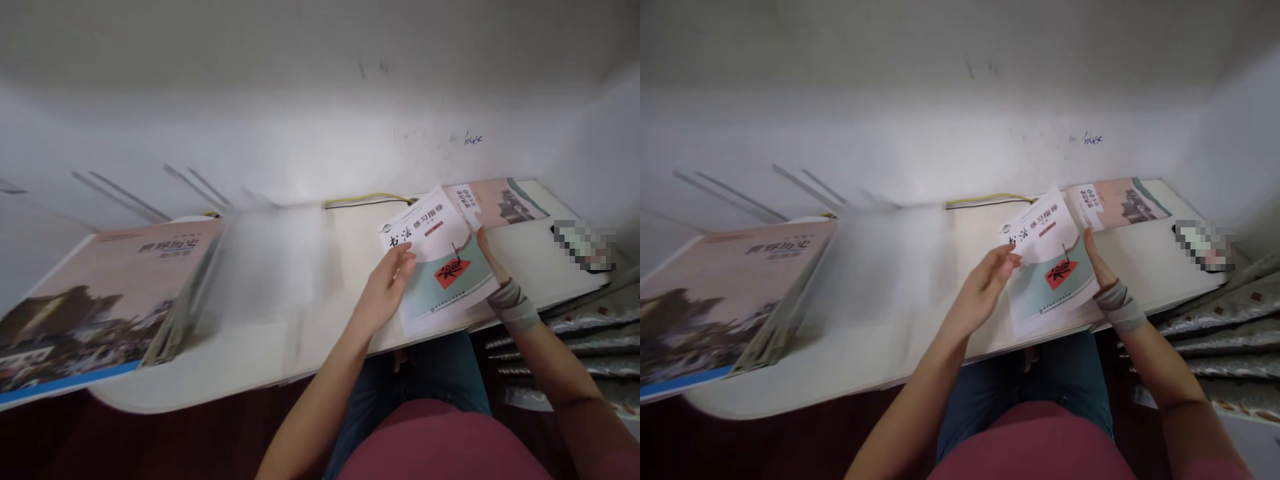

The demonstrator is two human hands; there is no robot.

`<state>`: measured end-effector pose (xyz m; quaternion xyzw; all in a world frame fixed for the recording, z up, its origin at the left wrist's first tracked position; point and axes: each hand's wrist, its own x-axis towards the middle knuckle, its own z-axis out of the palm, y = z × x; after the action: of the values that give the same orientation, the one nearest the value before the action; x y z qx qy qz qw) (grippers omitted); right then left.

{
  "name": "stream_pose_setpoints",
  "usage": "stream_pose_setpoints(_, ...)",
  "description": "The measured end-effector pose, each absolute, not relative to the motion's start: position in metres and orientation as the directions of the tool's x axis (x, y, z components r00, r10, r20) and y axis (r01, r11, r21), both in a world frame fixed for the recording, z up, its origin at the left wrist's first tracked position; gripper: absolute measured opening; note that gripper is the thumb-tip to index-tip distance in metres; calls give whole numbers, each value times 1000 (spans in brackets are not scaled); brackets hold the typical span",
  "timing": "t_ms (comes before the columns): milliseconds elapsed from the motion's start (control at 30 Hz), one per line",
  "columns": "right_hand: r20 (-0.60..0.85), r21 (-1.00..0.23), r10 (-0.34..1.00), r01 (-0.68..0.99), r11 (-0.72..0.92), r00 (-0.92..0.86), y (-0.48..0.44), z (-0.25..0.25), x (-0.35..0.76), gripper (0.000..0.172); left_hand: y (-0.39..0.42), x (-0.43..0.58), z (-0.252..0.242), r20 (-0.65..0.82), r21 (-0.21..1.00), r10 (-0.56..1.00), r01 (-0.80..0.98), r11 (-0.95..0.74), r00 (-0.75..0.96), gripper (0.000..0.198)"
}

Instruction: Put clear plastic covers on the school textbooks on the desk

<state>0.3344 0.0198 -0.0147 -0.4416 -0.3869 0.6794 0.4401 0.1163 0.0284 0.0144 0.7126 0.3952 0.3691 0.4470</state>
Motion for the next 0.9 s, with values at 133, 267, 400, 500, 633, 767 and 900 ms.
stream_pose_setpoints(133, -379, -893, 916, -210, -399, -129, 19, -41, 359, 47, 21, 103, -50, 206, 776, 919, 517, -362, 335, 48)
stream_pose_setpoints(267, -356, -924, 934, -164, -347, 33, 14, -66, 364, 23, 15, 93, -89, 234, 657, 919, 645, -390, 317, 54)
stream_pose_setpoints(400, -301, -952, 948, -88, -293, 104, 9, -70, 365, 26, 14, 93, -101, 285, 550, 895, 706, -445, 342, 52)
stream_pose_setpoints(500, -204, -978, 959, 9, -210, 197, 9, -70, 372, 34, 16, 94, -105, 318, 466, 861, 726, -506, 396, 50)
stream_pose_setpoints(633, 157, -892, 939, 452, 2, 307, 10, -81, 385, 53, 17, 94, -106, 333, 413, 831, 723, -554, 447, 51)
stream_pose_setpoints(767, 227, -754, 958, 654, 61, 172, 10, -93, 392, 58, 17, 94, -105, 316, 405, 833, 729, -552, 455, 55)
stream_pose_setpoints(900, 217, -723, 963, 689, 47, 162, 8, -94, 390, 62, 16, 94, -102, 311, 428, 836, 718, -549, 453, 55)
